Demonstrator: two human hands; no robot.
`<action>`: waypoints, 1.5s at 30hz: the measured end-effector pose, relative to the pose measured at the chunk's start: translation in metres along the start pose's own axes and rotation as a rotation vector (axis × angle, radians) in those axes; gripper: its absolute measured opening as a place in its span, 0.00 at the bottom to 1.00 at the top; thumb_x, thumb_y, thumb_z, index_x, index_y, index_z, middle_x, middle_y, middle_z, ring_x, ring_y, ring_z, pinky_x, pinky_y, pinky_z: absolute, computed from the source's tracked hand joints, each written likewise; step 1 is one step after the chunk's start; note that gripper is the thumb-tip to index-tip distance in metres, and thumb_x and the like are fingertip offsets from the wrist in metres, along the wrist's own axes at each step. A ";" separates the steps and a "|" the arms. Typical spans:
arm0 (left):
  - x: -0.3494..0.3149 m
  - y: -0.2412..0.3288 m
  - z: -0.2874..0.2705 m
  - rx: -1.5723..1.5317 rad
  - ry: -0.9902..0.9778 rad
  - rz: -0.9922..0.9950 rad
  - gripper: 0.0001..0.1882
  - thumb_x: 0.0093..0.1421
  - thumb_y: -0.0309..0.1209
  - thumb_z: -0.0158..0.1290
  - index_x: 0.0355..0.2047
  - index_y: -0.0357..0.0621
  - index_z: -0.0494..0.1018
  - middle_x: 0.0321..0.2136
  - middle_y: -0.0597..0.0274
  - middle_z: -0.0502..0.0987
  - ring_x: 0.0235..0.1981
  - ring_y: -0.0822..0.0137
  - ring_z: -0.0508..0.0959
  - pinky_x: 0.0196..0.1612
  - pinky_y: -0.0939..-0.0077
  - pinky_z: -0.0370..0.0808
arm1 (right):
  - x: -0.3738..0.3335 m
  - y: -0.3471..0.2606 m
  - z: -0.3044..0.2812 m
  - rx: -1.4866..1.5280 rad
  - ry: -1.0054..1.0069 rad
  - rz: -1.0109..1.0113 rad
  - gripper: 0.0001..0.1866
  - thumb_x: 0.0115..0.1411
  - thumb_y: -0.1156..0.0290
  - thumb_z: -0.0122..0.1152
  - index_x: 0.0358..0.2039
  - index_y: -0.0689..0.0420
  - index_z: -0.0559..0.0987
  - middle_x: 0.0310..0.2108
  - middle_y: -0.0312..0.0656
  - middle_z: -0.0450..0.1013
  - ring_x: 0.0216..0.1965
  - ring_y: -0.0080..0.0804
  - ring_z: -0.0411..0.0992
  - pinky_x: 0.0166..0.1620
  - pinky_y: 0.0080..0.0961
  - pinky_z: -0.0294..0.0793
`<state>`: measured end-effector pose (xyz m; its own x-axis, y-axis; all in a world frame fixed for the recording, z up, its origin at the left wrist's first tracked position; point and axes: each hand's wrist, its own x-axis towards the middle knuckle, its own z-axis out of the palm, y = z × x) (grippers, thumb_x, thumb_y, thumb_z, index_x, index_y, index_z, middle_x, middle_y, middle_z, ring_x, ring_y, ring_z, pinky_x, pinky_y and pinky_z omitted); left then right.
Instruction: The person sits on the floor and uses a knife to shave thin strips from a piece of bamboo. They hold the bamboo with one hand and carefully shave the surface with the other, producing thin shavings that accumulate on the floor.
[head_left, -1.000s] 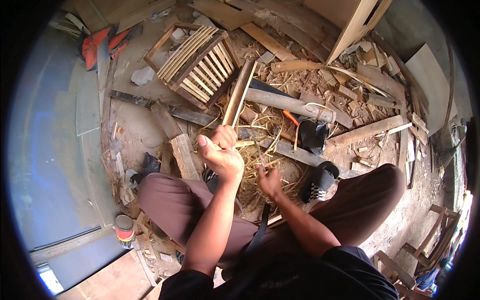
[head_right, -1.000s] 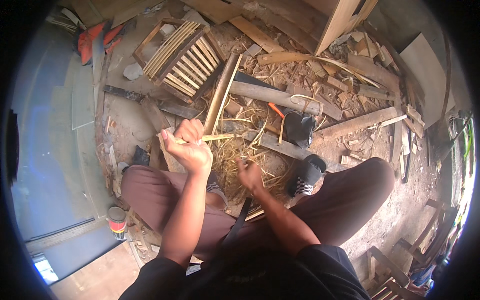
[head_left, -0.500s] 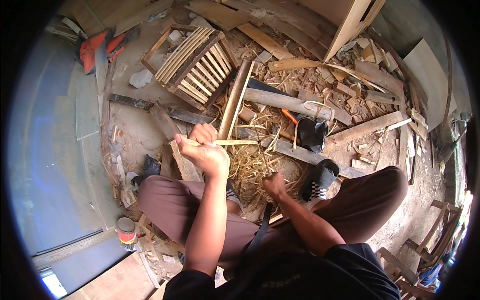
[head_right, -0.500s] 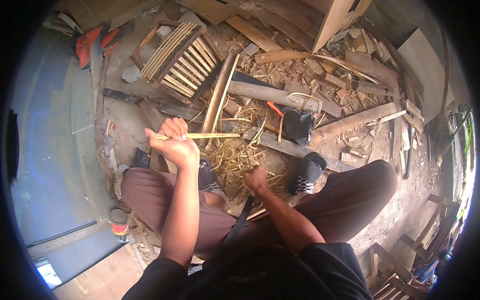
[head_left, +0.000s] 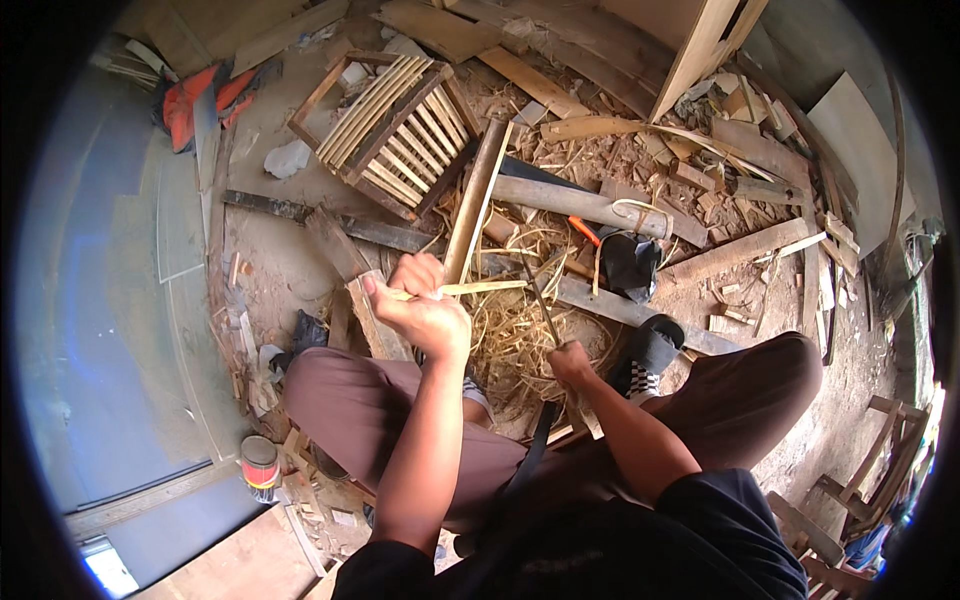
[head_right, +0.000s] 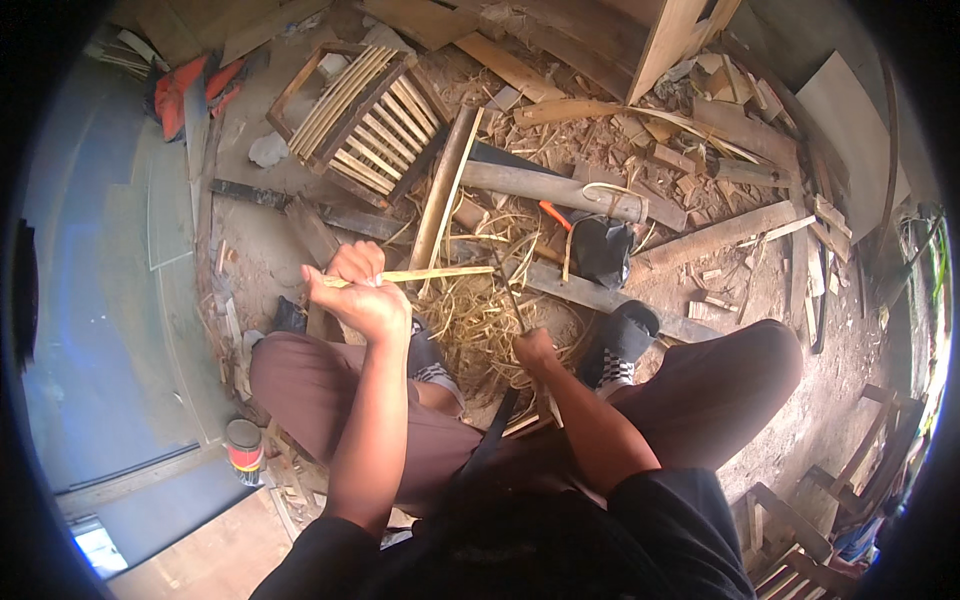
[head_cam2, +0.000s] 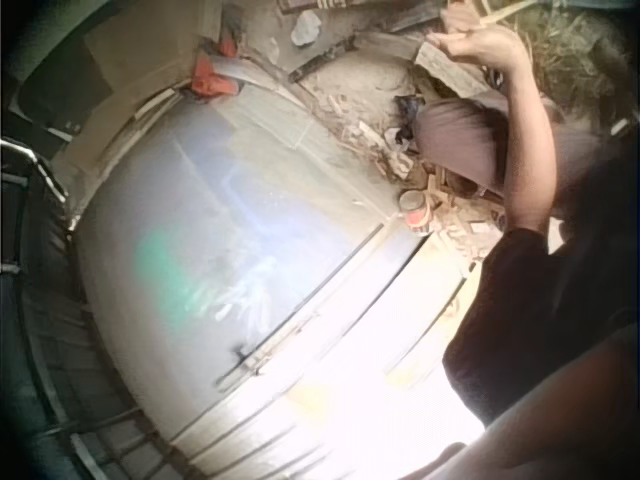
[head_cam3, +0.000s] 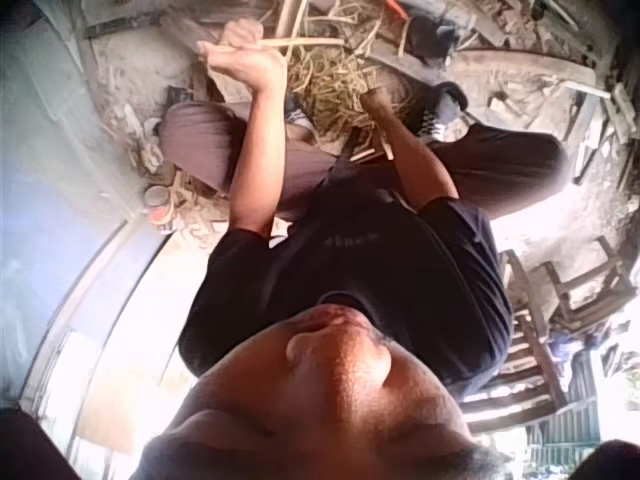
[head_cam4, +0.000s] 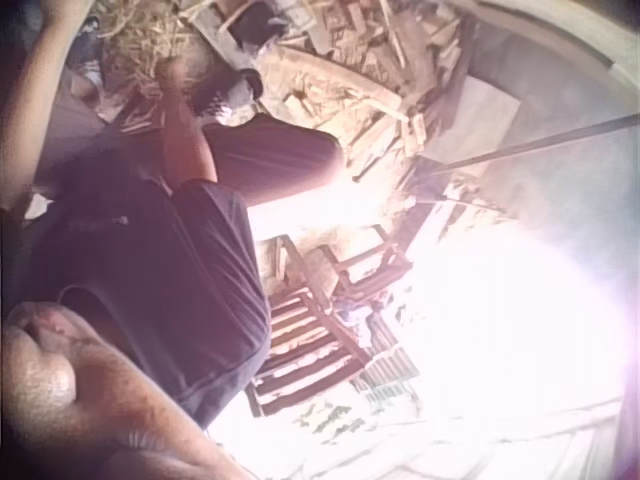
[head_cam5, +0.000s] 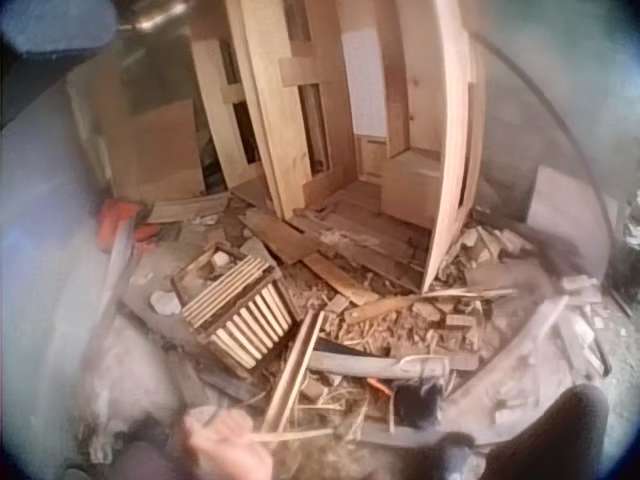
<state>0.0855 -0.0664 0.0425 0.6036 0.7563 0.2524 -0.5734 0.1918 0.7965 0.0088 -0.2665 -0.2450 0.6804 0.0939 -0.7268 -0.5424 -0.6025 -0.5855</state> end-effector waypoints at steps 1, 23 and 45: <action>0.000 0.001 0.003 0.024 0.016 0.023 0.33 0.73 0.51 0.32 0.11 0.50 0.47 0.10 0.67 0.48 0.15 0.70 0.48 0.24 0.72 0.51 | -0.011 -0.026 -0.003 0.169 -0.085 0.072 0.12 0.56 0.67 0.60 0.28 0.65 0.79 0.21 0.50 0.76 0.19 0.38 0.74 0.25 0.38 0.73; -0.003 0.006 0.007 0.123 0.030 0.092 0.36 0.74 0.55 0.32 0.10 0.51 0.48 0.10 0.67 0.51 0.16 0.70 0.54 0.28 0.72 0.57 | -0.092 -0.131 -0.005 0.078 -0.060 -0.375 0.10 0.55 0.69 0.60 0.35 0.62 0.77 0.28 0.59 0.78 0.34 0.61 0.77 0.41 0.46 0.77; -0.006 0.012 -0.011 0.095 -0.224 0.188 0.28 0.68 0.37 0.35 0.09 0.46 0.51 0.14 0.62 0.59 0.23 0.65 0.63 0.31 0.68 0.61 | -0.094 -0.158 -0.027 0.046 -0.110 -0.296 0.11 0.58 0.73 0.58 0.39 0.66 0.80 0.29 0.56 0.80 0.28 0.47 0.80 0.38 0.41 0.80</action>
<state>0.0690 -0.0619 0.0450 0.6047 0.6146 0.5066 -0.6388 -0.0056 0.7694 0.0441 -0.2014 -0.0746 0.7560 0.3461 -0.5556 -0.3527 -0.4997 -0.7912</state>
